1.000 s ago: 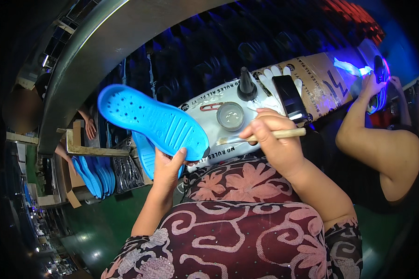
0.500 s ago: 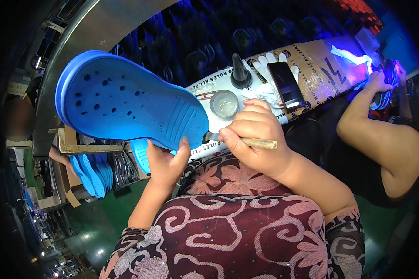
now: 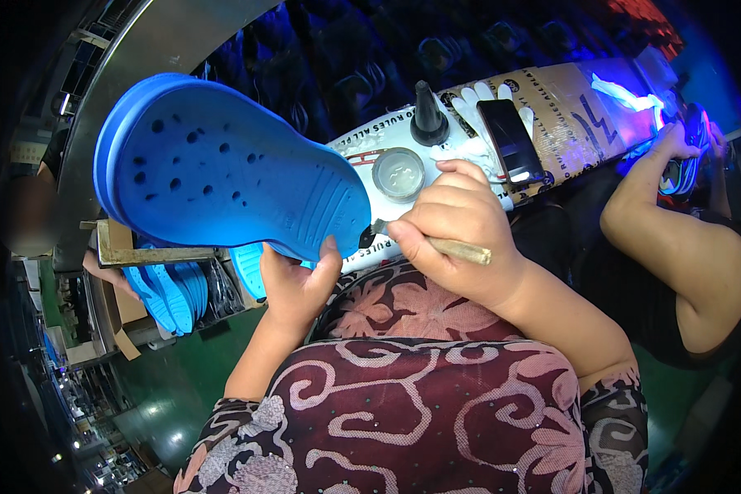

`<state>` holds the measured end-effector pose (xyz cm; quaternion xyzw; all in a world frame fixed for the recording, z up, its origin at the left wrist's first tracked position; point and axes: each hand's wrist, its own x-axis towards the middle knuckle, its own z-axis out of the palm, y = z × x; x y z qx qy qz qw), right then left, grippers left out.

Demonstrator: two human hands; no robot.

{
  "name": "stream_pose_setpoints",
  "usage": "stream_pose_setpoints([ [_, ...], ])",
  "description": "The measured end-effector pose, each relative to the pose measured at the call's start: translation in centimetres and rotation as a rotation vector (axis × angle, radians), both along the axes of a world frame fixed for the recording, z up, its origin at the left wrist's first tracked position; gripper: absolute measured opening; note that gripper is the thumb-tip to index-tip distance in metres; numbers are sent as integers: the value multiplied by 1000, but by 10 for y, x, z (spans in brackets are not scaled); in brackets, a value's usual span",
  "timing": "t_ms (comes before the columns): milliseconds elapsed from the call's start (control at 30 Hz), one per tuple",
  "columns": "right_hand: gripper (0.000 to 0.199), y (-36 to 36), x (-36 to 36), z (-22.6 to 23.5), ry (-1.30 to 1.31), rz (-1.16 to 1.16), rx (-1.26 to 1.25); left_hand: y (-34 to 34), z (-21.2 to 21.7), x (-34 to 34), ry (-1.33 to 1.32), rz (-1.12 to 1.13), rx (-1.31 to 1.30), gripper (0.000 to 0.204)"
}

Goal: The person repeatedly picks up shoe soles, applies adhesive onto each sole using a brush, and places the coated shoe soles onto a conveyor belt.

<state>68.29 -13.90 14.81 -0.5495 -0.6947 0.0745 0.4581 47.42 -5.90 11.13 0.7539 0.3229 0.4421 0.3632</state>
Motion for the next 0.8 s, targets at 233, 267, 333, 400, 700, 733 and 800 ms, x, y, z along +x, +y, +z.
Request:
stream_pose_setpoints([
  [233, 13, 0, -2, 2, 35, 70, 22, 0, -3, 4, -1, 6, -14, 31],
  [267, 14, 1, -5, 1, 25, 61, 34, 0, -4, 5, -28, 9, 7, 31],
  [333, 14, 1, -6, -2, 24, 63, 20, 2, -4, 6, -46, -1, -7, 32],
  [400, 15, 0, -6, -4, 24, 70, 6, 3, -5, 7, -64, -6, -21, 33],
  [700, 19, -4, -2, 2, 106, 33, -41, 3, -7, 4, -60, -15, 39, 26],
  [733, 19, -2, -3, 1, 97, 39, -35, 2, -5, 6, -69, -19, 59, 26],
  [800, 19, -1, -5, -2, 88, 47, -31, 1, -4, 7, -78, -22, 79, 26],
])
